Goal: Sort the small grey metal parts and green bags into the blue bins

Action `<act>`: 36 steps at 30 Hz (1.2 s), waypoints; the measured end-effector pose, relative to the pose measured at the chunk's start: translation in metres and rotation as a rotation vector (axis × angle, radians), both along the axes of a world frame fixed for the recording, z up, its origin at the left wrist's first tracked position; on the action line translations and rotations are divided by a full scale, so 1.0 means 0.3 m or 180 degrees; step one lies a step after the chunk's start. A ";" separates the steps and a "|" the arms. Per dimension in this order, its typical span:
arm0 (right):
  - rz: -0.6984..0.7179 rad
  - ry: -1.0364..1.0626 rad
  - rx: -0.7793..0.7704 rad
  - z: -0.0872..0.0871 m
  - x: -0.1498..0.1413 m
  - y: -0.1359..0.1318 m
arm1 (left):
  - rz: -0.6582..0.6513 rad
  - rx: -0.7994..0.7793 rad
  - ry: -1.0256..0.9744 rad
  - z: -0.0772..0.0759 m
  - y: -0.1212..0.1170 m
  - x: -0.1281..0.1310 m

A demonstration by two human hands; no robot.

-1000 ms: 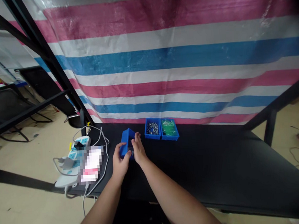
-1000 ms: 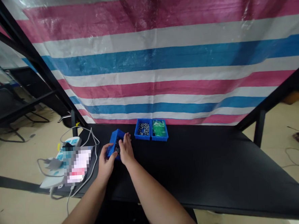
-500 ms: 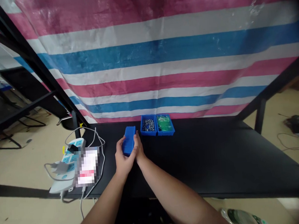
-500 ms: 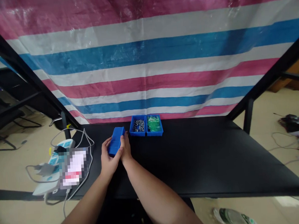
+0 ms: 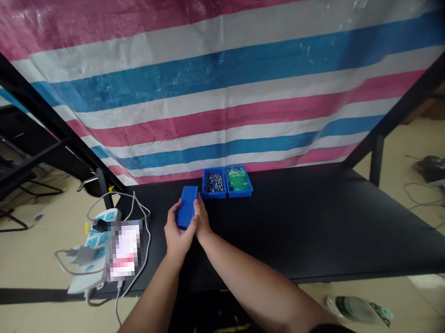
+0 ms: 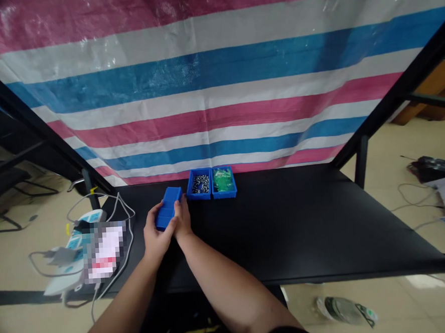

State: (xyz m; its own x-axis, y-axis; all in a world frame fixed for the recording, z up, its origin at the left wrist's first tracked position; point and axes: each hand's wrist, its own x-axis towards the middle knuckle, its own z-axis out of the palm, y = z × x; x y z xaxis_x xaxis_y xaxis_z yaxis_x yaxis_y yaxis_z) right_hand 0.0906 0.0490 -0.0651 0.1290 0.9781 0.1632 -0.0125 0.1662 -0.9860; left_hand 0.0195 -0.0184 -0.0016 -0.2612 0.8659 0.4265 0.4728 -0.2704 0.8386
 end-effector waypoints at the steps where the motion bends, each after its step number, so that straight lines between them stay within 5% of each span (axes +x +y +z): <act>1: -0.0014 -0.0031 -0.0086 0.006 -0.002 -0.006 | -0.0024 0.0028 -0.0019 -0.003 0.002 -0.008; 36: -0.0033 -0.1965 0.0255 0.104 -0.027 -0.079 | -0.0325 -0.0227 0.0199 0.076 0.028 -0.235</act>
